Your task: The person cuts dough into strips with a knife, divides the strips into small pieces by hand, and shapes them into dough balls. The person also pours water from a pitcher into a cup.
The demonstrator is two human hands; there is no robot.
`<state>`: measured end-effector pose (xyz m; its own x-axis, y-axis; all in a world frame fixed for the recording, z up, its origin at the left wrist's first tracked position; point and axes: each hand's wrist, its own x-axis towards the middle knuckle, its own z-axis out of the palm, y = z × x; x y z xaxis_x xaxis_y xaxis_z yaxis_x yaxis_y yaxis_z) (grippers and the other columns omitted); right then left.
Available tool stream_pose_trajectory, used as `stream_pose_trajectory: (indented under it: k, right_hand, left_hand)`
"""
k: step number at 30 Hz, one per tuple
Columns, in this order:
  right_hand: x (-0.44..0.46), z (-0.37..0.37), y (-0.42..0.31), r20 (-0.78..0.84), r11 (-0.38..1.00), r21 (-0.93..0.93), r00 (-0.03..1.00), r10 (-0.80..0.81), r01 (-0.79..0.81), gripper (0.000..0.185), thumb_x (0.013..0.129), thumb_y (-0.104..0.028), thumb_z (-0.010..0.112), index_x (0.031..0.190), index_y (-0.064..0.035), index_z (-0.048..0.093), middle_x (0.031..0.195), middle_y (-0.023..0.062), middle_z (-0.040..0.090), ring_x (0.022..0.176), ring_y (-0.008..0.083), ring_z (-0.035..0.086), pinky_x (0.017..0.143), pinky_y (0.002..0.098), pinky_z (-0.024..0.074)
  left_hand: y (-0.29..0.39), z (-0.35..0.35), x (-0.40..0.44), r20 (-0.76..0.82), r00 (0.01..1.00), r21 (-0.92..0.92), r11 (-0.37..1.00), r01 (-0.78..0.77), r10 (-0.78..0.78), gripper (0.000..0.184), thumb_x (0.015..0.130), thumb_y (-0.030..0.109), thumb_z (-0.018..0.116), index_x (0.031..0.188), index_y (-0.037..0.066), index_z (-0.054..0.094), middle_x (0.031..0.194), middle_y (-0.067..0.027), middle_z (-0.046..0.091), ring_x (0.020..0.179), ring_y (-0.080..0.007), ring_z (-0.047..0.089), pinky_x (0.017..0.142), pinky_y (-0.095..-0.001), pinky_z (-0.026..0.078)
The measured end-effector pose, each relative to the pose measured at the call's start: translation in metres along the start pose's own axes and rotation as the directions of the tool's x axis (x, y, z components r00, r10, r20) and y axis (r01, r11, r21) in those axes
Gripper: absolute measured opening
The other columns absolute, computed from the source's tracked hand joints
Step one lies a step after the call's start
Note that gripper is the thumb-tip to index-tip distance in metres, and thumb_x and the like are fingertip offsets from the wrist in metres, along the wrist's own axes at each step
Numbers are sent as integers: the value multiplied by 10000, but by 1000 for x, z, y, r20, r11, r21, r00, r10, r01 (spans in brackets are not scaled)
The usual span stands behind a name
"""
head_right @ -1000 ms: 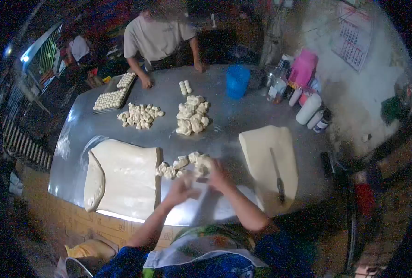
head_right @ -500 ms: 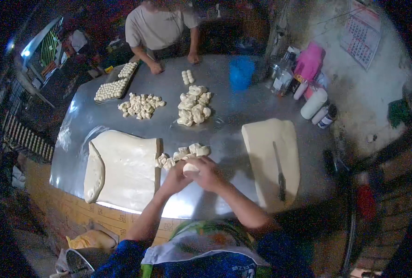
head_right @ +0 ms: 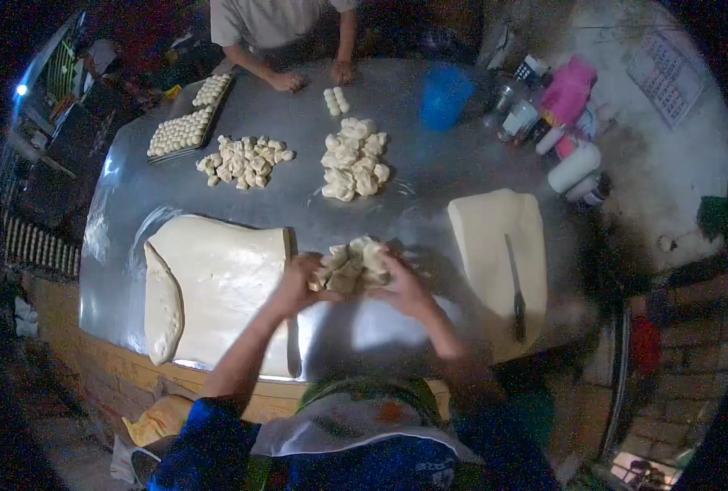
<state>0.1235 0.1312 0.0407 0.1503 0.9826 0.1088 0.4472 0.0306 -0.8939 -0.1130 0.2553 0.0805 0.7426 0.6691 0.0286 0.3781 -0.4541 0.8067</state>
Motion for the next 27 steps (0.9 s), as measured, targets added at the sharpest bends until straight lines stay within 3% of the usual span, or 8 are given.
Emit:
stream_pose_trajectory:
  k: [2, 8, 10, 13, 15, 18, 20, 27]
  right_hand:
    - [1, 6, 11, 15, 992, -111, 998, 55, -53, 808, 679, -249, 846, 1375, -50, 488, 1161, 180, 614, 1011, 338, 604, 853, 419, 484]
    - [46, 72, 24, -87, 735, -671, 995, 56, -100, 989, 570, -321, 894, 1406, -69, 429, 1288, 205, 494, 1044, 368, 555, 906, 461, 453]
    - [80, 73, 20, 68, 854, -472, 957, 280, -217, 851, 613, -258, 872, 1336, -62, 469, 1248, 182, 464, 1016, 358, 546, 902, 438, 458]
    - [112, 56, 35, -7, 937, -349, 1000, 29, -29, 702, 660, -180, 836, 1263, -62, 496, 1127, 155, 485, 968, 340, 554, 860, 426, 472]
    - [150, 30, 1, -114, 950, -278, 987, 116, -144, 755, 711, -65, 780, 1384, -64, 436, 1231, 173, 495, 1043, 334, 566, 878, 398, 491]
    - [206, 15, -6, -272, 973, 208, 961, -44, 103, 876, 740, 14, 735, 1504, -80, 319, 1362, 187, 472, 1154, 315, 549, 931, 368, 489]
    - [223, 2, -3, -346, 945, 303, 938, -15, 127, 946, 748, 51, 719, 1547, -95, 235, 1431, 183, 437, 1210, 292, 525, 972, 357, 474]
    - [168, -18, 58, -196, 968, 242, 973, 119, -69, 808, 789, 4, 719, 1498, -78, 340, 1368, 152, 519, 1094, 216, 583, 893, 301, 496]
  left_hand:
    - [-62, -20, -10, 184, 982, 573, 816, -76, -38, 331, 766, 233, 689, 1044, 56, 657, 1129, -139, 638, 911, -368, 612, 811, -450, 511]
    - [-106, 45, 41, 150, 970, 597, 765, -241, 189, 309, 825, 218, 604, 1094, 66, 596, 1022, -140, 656, 793, -394, 622, 713, -463, 494]
    - [-96, 24, 72, 368, 922, 329, 911, -250, 121, 343, 809, 199, 610, 1121, 61, 581, 976, -152, 660, 766, -390, 628, 683, -466, 486]
    - [-72, -11, 106, 280, 943, 276, 927, -255, 177, 334, 780, 140, 625, 1101, 58, 582, 941, -173, 656, 776, -384, 630, 707, -467, 490]
    - [-34, -59, 130, 137, 952, 211, 931, -300, 276, 372, 745, 48, 630, 1111, 49, 565, 1032, -183, 644, 856, -375, 632, 738, -448, 496]
    - [-25, -100, 166, -235, 883, 58, 913, -404, 406, 402, 747, -27, 621, 1135, 35, 538, 1245, -159, 568, 1074, -304, 590, 834, -377, 492]
    - [-10, -115, 171, -398, 876, -85, 941, -329, 271, 377, 773, -1, 654, 1131, 39, 543, 1215, -142, 589, 1057, -277, 595, 863, -357, 484]
    - [-43, -21, 68, -20, 994, -82, 991, 101, -103, 240, 846, 170, 717, 992, 39, 579, 763, -99, 614, 639, -249, 566, 629, -355, 473]
